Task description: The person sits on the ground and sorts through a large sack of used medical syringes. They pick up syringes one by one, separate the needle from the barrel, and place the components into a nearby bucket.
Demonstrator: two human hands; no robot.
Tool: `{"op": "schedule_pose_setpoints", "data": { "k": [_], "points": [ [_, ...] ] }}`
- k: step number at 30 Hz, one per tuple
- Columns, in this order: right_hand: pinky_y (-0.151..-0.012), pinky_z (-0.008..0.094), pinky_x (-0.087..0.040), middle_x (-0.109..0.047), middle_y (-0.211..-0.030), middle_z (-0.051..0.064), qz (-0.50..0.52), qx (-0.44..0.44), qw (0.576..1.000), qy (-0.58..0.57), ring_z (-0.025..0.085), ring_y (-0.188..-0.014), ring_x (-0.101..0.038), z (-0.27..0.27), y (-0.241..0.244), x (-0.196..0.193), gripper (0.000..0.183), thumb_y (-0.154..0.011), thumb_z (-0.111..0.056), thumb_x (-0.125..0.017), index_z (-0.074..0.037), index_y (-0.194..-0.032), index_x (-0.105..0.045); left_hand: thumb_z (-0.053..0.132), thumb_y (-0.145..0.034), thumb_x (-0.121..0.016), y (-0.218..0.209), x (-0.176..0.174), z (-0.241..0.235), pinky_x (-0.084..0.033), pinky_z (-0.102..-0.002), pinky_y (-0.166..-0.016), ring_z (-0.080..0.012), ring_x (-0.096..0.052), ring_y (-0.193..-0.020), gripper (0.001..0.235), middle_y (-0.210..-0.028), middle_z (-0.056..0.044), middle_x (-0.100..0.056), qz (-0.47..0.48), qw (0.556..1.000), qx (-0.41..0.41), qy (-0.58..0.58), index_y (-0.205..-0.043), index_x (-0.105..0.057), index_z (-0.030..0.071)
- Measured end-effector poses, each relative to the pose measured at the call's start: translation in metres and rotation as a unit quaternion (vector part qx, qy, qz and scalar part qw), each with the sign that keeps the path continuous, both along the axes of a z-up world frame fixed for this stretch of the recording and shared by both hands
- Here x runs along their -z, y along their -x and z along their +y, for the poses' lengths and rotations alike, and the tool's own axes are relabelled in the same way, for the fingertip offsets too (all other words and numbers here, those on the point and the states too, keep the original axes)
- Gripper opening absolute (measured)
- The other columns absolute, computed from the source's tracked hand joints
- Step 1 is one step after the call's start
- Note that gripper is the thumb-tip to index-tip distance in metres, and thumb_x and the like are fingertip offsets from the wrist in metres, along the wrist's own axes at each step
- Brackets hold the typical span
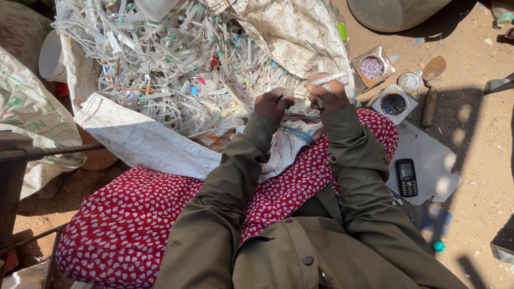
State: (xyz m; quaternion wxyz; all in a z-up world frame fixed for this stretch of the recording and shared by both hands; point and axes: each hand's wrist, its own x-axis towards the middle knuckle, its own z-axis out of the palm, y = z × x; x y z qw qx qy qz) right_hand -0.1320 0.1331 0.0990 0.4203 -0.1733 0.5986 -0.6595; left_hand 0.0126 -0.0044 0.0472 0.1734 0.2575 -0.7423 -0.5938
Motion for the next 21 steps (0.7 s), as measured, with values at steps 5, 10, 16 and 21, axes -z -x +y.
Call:
{"op": "schedule_pose_setpoints", "data": {
  "k": [5,10,16,21],
  "points": [
    [-0.05,0.024,-0.038,-0.056,-0.069,-0.001,0.13,-0.053,0.99,-0.008,0.006,-0.057,-0.047,-0.008,-0.004,0.024,0.027,-0.093,-0.027,-0.074,-0.001,-0.091,-0.066,0.024,-0.094,-0.069,0.0,-0.003,-0.001,-0.058,-0.032,-0.07,-0.0172,-0.073,-0.072,0.02,-0.078,-0.008,-0.076,-0.043,0.999,0.023,0.011,-0.096,-0.077,0.006],
    [-0.051,0.024,-0.038,-0.058,-0.069,-0.002,0.135,-0.073,0.988,0.004,0.005,-0.058,-0.049,-0.009,0.0,0.032,0.026,-0.094,-0.028,-0.07,-0.002,-0.094,-0.072,0.024,-0.095,-0.069,-0.001,-0.01,0.0,-0.058,-0.033,-0.07,-0.0181,-0.074,-0.073,0.019,-0.08,-0.008,-0.076,-0.029,0.998,0.039,0.044,-0.097,-0.076,0.007],
    [-0.063,0.028,-0.048,-0.068,-0.078,0.003,0.311,-0.046,0.949,-0.003,0.01,-0.07,-0.058,-0.004,-0.004,0.03,0.033,-0.097,-0.032,-0.076,0.0,-0.089,-0.073,0.021,-0.095,-0.067,-0.002,-0.019,0.0,-0.058,-0.032,-0.069,-0.0173,-0.074,-0.072,0.017,-0.078,-0.008,-0.075,-0.036,0.996,0.053,0.054,-0.1,-0.076,0.007],
    [-0.07,0.031,-0.051,-0.068,-0.078,0.005,0.415,0.063,0.908,0.003,0.013,-0.075,-0.063,0.005,0.004,0.017,0.033,-0.098,-0.029,-0.077,0.002,-0.089,-0.073,0.018,-0.098,-0.064,0.0,-0.026,0.007,-0.057,-0.029,-0.063,-0.0137,-0.072,-0.065,0.016,-0.072,-0.007,-0.074,-0.005,0.996,0.089,0.015,-0.1,-0.076,0.007]
  ]
}}
